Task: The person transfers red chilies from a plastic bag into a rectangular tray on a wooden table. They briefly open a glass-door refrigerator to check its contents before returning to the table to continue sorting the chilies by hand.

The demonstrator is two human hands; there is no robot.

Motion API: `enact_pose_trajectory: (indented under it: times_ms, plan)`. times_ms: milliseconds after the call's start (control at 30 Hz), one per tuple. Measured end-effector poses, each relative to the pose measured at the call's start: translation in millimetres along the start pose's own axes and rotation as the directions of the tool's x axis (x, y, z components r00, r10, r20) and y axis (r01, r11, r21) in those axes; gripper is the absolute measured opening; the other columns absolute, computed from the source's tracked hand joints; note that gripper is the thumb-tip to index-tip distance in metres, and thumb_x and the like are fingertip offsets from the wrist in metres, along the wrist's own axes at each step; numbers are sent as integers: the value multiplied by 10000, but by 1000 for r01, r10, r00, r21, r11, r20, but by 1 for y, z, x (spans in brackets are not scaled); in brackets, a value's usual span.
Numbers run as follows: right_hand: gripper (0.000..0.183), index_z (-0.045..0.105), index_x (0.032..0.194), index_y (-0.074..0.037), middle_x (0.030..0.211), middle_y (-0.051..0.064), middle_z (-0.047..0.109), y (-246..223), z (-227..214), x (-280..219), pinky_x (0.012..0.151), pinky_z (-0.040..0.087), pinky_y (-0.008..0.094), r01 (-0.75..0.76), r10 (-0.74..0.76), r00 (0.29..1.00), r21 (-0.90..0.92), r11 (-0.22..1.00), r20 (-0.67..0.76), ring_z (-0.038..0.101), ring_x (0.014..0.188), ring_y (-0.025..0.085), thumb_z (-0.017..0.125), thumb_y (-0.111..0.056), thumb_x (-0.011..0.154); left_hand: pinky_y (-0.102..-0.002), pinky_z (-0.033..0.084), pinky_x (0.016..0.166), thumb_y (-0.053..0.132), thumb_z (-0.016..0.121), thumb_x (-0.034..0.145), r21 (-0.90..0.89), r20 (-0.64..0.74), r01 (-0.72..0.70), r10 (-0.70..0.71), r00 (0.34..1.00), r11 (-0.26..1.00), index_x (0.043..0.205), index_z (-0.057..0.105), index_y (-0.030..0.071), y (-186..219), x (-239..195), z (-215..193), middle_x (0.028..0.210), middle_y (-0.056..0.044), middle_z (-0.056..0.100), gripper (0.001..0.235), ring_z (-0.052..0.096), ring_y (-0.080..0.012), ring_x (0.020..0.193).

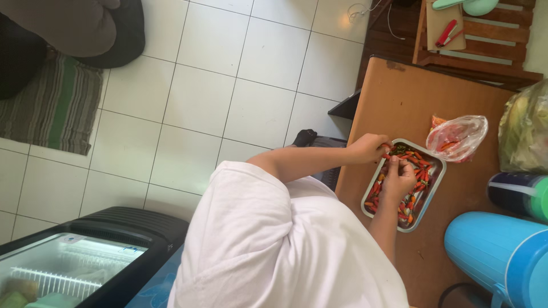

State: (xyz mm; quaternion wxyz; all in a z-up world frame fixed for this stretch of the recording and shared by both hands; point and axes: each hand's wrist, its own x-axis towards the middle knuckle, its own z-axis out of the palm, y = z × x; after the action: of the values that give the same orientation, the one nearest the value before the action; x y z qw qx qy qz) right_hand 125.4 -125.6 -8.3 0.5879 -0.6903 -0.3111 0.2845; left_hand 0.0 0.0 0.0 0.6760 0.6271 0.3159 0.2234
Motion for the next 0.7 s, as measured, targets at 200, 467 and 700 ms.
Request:
enact_pose_trajectory:
  times_ms: [200, 467, 700]
  plan:
    - [106, 604, 1028, -51, 819, 27, 688, -4, -18, 6, 623, 561, 277, -140, 149, 977, 70, 988, -155, 662, 681, 123, 640, -149, 1047, -388, 570, 769, 145, 691, 888, 149, -143, -165, 187, 972, 975, 1111, 724, 39, 13, 5, -7, 957, -154, 756, 249, 740, -311, 873]
    - [380, 601, 1333, 43, 1122, 154, 667, 3, -43, 1, 783, 554, 325, 276, -442, 888, -617, 737, -130, 660, 959, 213, 694, -199, 1055, -356, 587, 742, 77, 647, 915, 149, 14, -235, 236, 972, 960, 1141, 757, 69, 5, 18, 8, 890, -121, 781, 251, 753, -214, 798]
    - [206, 657, 1124, -28, 992, 28, 714, -28, -11, 2, 775, 583, 301, -153, 154, 988, 98, 983, 1, 673, 880, 112, 681, -208, 1025, -314, 625, 716, 73, 604, 952, 105, 229, -120, 94, 969, 987, 1395, 575, 47, -3, 22, 18, 857, -150, 776, 444, 772, -186, 763]
